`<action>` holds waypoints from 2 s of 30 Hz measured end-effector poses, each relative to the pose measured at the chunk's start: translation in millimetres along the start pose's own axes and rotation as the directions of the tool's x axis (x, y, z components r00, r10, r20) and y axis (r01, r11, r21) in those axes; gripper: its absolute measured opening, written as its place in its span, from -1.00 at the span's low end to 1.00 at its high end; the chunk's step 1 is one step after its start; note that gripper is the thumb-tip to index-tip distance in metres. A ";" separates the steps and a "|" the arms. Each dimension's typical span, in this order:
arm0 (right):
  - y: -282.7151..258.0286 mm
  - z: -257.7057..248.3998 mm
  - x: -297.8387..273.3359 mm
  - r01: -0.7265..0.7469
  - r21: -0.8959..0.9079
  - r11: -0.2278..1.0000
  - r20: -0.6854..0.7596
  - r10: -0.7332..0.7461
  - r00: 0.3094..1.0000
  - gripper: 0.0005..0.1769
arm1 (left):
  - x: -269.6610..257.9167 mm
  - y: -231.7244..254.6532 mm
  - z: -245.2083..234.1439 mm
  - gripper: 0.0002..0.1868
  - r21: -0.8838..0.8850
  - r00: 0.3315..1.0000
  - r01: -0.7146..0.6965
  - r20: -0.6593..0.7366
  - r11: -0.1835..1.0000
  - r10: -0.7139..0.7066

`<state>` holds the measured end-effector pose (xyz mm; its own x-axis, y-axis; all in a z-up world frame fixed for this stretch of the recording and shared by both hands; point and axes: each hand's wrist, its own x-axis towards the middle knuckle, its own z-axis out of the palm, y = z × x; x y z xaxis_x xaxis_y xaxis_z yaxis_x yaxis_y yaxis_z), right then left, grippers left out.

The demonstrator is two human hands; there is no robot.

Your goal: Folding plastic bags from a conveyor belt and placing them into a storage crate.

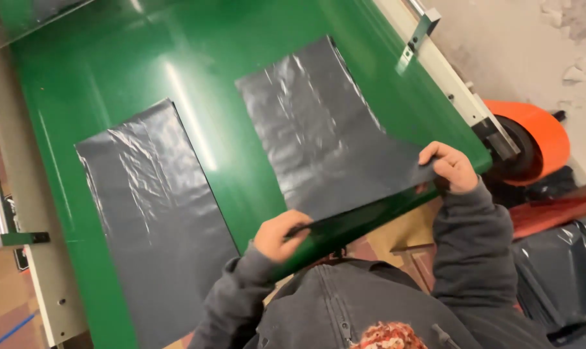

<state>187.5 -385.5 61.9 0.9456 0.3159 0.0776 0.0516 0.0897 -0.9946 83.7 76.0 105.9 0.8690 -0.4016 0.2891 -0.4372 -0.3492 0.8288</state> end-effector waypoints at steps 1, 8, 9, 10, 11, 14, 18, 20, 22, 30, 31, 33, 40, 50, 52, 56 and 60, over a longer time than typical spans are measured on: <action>-13.6 6.0 2.3 -0.122 0.221 0.968 0.108 0.100 0.989 -0.43 | -3.5 2.3 -11.8 -0.80 -0.193 0.993 0.119 0.012 0.974 -0.119; 8.2 25.5 156.2 -0.239 0.174 0.955 0.339 0.170 0.925 -0.13 | 76.8 -149.7 -26.7 -0.79 -0.222 0.850 0.357 -0.326 0.907 -0.414; 14.4 33.5 185.7 -0.324 0.030 0.946 0.199 0.312 0.929 -0.29 | 98.2 -169.6 -27.3 -0.75 -0.229 0.828 0.278 -0.435 0.933 -0.354; 21.2 42.4 214.8 -0.422 -0.100 0.901 0.036 0.427 0.904 -0.43 | 119.3 -190.5 -28.4 -0.69 -0.224 0.792 0.198 -0.537 0.954 -0.290; 26.8 49.1 233.5 -0.426 -0.101 0.899 0.041 0.432 0.901 -0.43 | 128.8 -215.3 -27.1 -0.69 -0.227 0.789 0.203 -0.539 0.953 -0.296; 47.9 61.1 282.1 -0.481 -0.254 0.839 -0.080 0.477 0.875 -0.45 | 154.6 -272.6 -21.0 -0.62 -0.039 0.722 0.409 -0.597 0.912 -0.349; 72.9 69.1 321.8 -0.149 -0.833 0.533 -0.126 0.079 0.989 -0.28 | 165.7 -294.3 -14.0 -0.59 0.067 0.659 0.641 -0.558 0.764 -0.504; 78.0 74.7 335.0 0.039 -0.950 0.311 0.015 -0.080 0.997 -0.22 | 164.1 -297.5 -11.5 -0.58 0.141 0.628 0.723 -0.543 0.676 -0.558; 81.8 78.7 347.2 0.172 -0.975 0.141 0.168 -0.040 0.985 -0.22 | 163.1 -297.2 -11.9 -0.59 0.086 0.650 0.663 -0.559 0.744 -0.515; 94.3 85.0 358.9 -0.003 -0.984 0.180 0.068 0.385 0.920 -0.66 | 158.6 -164.6 5.0 -0.35 0.154 0.782 0.538 -0.458 0.829 -0.422; 93.2 86.7 350.7 0.063 -0.973 0.223 0.128 0.292 0.948 -0.77 | 155.4 -161.3 20.8 -0.23 -0.209 0.801 0.504 -0.249 0.838 -0.544; 67.7 100.3 309.7 0.146 -0.939 0.312 0.193 0.125 0.973 -0.81 | 155.7 -182.0 39.3 -0.08 -0.662 0.731 0.532 0.044 0.529 -0.681; 16.4 120.5 135.7 0.386 -0.868 0.313 0.264 -0.368 0.892 -0.76 | 109.1 -182.1 0.9 0.22 -0.928 0.700 0.196 0.359 -0.317 -0.617; 44.6 125.1 72.8 0.405 -0.887 0.220 0.268 -0.470 0.841 -0.72 | 4.7 -257.2 46.3 -0.43 -0.870 0.638 0.159 -0.271 0.467 -0.721; 48.6 123.4 70.9 0.431 -0.879 0.203 0.297 -0.474 0.829 -0.73 | 6.3 -184.9 28.8 -0.40 -0.613 0.662 0.204 -0.488 0.764 -0.569; 54.3 118.7 64.7 0.418 -0.878 0.231 0.278 -0.464 0.841 -0.73 | -0.1 -82.4 5.6 -0.34 0.342 0.895 0.239 -0.441 0.909 -0.070; 48.1 126.1 56.8 0.396 -0.892 0.220 0.285 -0.406 0.868 -0.74 | -2.6 -78.3 14.5 -0.49 0.765 0.978 -0.003 -0.133 0.645 0.163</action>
<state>203.2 -244.1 27.0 0.7085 0.5074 0.4905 0.6719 -0.6975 -0.2491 112.3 92.1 33.3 0.8091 -0.3366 0.4818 -0.4618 -0.8711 0.1670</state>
